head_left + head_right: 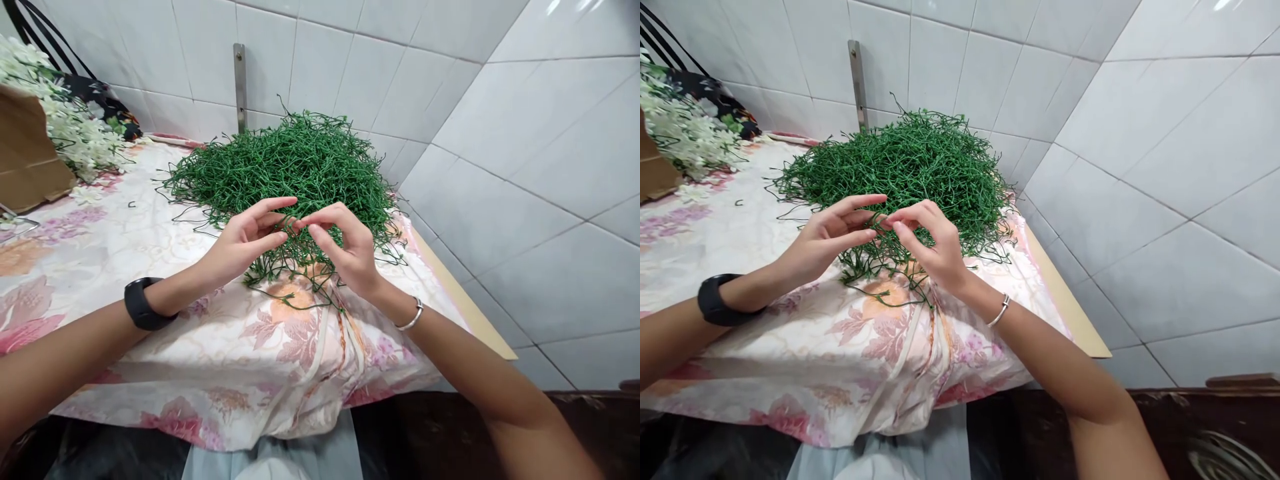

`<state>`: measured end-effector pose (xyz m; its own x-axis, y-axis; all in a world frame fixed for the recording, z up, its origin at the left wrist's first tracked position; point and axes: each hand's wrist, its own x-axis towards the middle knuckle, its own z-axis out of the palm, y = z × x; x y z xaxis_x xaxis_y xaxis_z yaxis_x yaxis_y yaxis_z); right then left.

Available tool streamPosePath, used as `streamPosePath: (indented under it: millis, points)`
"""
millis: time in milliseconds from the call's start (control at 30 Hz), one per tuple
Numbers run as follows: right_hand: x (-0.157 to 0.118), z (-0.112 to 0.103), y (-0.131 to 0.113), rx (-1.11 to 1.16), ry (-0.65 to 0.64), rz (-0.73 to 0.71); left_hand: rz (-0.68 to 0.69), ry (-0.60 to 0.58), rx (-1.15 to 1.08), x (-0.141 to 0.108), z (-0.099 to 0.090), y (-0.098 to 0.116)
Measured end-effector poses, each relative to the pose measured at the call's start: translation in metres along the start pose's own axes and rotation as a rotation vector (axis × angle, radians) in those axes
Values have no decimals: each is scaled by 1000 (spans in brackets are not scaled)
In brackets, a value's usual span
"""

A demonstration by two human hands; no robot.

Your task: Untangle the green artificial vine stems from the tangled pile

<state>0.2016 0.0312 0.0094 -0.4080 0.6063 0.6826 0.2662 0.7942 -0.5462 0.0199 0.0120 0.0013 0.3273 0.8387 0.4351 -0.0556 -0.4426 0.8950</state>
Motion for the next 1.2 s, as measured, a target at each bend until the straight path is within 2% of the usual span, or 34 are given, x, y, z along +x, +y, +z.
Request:
streamPosePath:
  millis: [100,267,467,633,967,1200]
  points:
    - [0,2,4,-77,-61,-67,-6,-23,23,0,1,0]
    - [1,3,10,-171,-50,-94,35,-60,109,-3,2,-1]
    - [1,1,12,-272,-85,-155,199,-75,413,-4,1,-4]
    - [-1,4,15,-349,-103,-243,285,-8,634,-6,1,-3]
    - [-5,5,12,-186,-206,-214,353,37,784,-8,4,-9]
    - [-5,7,12,-289,-207,-275,525,33,967,-8,2,-17]
